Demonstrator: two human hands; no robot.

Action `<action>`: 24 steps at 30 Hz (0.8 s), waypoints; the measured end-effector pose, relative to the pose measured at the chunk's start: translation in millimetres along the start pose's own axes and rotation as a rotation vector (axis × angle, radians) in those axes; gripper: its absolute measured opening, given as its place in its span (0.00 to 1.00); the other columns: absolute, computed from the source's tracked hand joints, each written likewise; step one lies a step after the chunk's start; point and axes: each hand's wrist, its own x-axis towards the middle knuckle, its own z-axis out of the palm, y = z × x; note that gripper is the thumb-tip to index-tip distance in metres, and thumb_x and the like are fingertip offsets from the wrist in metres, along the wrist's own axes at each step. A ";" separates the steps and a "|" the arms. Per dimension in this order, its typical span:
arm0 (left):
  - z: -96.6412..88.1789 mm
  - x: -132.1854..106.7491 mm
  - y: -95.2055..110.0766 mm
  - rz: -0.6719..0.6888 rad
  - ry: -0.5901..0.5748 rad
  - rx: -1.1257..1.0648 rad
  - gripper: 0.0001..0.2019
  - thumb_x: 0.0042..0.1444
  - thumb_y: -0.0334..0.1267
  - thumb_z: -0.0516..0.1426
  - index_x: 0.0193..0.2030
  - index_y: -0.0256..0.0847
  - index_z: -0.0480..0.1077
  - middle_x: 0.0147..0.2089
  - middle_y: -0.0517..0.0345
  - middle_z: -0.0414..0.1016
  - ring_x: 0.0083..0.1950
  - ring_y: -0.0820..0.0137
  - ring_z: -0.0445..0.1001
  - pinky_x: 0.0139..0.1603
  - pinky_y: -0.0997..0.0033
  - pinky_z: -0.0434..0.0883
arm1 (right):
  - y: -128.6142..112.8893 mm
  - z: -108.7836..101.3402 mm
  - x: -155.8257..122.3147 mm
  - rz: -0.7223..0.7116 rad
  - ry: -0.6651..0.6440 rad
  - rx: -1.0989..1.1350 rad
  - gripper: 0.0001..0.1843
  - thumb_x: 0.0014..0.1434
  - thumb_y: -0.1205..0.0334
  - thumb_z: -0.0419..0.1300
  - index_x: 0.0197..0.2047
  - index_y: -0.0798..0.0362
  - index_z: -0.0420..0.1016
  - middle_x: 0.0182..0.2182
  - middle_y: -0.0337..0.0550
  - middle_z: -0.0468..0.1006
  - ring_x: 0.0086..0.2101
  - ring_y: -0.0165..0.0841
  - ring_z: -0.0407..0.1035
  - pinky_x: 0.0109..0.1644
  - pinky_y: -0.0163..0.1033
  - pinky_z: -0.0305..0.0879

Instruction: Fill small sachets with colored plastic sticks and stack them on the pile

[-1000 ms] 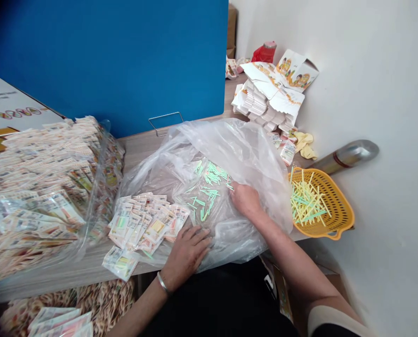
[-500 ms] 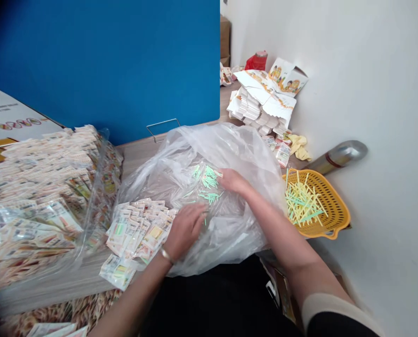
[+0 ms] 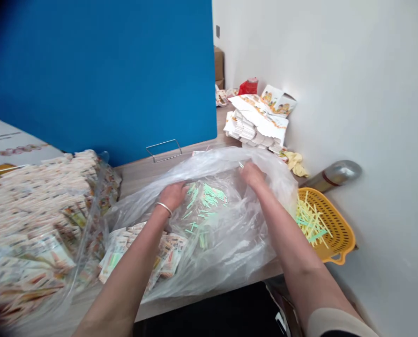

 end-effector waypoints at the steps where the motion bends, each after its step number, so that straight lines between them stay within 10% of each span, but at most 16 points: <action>1: 0.7 -14.6 3.4 0.028 0.004 -0.058 0.16 0.63 0.39 0.51 0.54 0.43 0.74 0.56 0.47 0.76 0.60 0.56 0.71 0.64 0.54 0.63 | -9.7 4.9 -8.3 -0.025 -0.052 0.073 0.16 0.61 0.53 0.56 0.36 0.57 0.78 0.28 0.52 0.77 0.36 0.43 0.72 0.43 0.45 0.66; 3: 7.7 -50.5 14.6 0.092 0.021 -0.227 0.15 0.64 0.43 0.52 0.54 0.49 0.74 0.59 0.56 0.74 0.63 0.63 0.69 0.67 0.62 0.61 | -34.4 20.1 -34.7 -0.078 -0.195 0.410 0.18 0.61 0.48 0.57 0.33 0.54 0.78 0.19 0.41 0.69 0.24 0.33 0.66 0.33 0.38 0.64; 6: 25.9 -105.1 37.2 -0.063 0.128 -1.276 0.19 0.64 0.50 0.51 0.55 0.47 0.72 0.61 0.52 0.73 0.62 0.62 0.70 0.64 0.59 0.65 | -74.2 51.8 -92.1 -0.052 -0.464 1.073 0.24 0.60 0.38 0.55 0.32 0.51 0.75 0.15 0.32 0.59 0.17 0.28 0.58 0.26 0.36 0.61; 10: 37.1 -148.8 55.6 -0.360 0.024 -2.134 0.24 0.64 0.57 0.48 0.50 0.42 0.73 0.55 0.48 0.75 0.56 0.63 0.74 0.59 0.61 0.70 | -108.4 92.8 -160.3 -0.201 -0.407 1.051 0.24 0.64 0.41 0.50 0.30 0.49 0.73 0.28 0.42 0.77 0.37 0.37 0.73 0.43 0.41 0.69; 17: 29.1 -180.1 53.1 -0.352 0.105 -2.339 0.24 0.68 0.52 0.42 0.50 0.38 0.72 0.51 0.50 0.77 0.59 0.64 0.72 0.61 0.62 0.70 | -109.7 116.4 -203.7 -0.586 -0.228 0.496 0.22 0.63 0.50 0.56 0.20 0.49 0.69 0.48 0.42 0.81 0.61 0.43 0.61 0.69 0.59 0.30; 24: 38.0 -198.3 43.9 -0.319 0.119 -2.324 0.27 0.66 0.56 0.44 0.49 0.36 0.72 0.55 0.45 0.75 0.61 0.61 0.71 0.63 0.59 0.69 | -107.2 124.9 -214.5 -0.479 -0.282 0.572 0.25 0.66 0.44 0.47 0.28 0.47 0.76 0.46 0.44 0.81 0.65 0.43 0.54 0.69 0.59 0.32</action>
